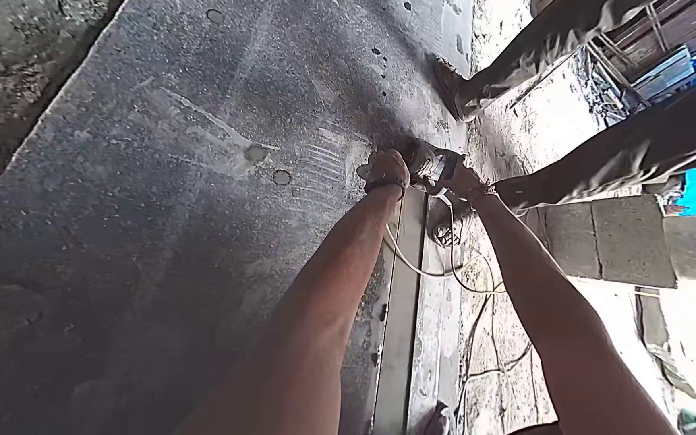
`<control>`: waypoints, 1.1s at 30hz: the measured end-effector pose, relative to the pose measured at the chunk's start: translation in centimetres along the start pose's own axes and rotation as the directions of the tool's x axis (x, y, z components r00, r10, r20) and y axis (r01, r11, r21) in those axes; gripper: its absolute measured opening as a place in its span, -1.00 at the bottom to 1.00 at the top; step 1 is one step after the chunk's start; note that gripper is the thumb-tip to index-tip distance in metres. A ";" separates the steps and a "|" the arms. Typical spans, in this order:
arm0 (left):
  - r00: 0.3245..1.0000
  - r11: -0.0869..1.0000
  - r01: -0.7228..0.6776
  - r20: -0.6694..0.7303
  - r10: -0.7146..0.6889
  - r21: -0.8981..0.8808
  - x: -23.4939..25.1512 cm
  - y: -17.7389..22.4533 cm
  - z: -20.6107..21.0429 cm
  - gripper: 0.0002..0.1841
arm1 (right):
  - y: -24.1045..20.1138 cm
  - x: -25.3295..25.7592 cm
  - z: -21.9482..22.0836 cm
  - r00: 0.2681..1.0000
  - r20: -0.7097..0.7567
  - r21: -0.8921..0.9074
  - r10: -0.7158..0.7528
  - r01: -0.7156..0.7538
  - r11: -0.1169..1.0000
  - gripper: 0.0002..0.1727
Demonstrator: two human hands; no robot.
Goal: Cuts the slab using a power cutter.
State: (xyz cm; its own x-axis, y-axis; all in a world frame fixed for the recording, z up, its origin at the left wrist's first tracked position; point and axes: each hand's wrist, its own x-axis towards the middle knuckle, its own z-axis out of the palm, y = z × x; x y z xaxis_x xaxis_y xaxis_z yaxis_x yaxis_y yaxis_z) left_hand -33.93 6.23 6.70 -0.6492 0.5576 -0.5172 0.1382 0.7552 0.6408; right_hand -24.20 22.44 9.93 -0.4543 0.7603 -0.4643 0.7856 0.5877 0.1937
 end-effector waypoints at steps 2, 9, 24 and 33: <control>1.000 1.000 0.001 0.010 -0.001 -0.005 0.3 0.0 0.2 -0.57 | -0.2 -0.2 -0.1 1.000 -0.018 0.007 0.006 -0.006 1.000 0.16; 0.995 0.991 -0.074 0.065 0.082 -0.114 0.3 1.1 0.1 -0.55 | -0.8 0.0 0.4 0.998 -0.027 0.024 0.062 -0.062 0.998 0.22; 0.985 0.978 -0.147 0.113 0.132 0.144 1.0 0.8 2.3 -0.27 | 1.7 1.6 0.8 0.998 -0.003 0.054 -0.055 0.055 0.997 0.17; 0.984 0.965 -0.178 0.060 0.169 0.191 -0.9 0.9 2.4 -0.32 | 3.2 1.7 0.2 0.977 0.017 0.086 -0.211 0.209 0.974 0.27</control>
State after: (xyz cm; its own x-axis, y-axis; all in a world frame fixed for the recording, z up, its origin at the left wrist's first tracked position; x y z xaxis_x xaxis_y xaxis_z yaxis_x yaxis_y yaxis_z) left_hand -31.47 7.25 6.37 -0.5705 0.6971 -0.4343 0.3918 0.6957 0.6020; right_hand -22.37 25.55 9.64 -0.6029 0.6144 -0.5090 0.7065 0.7075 0.0171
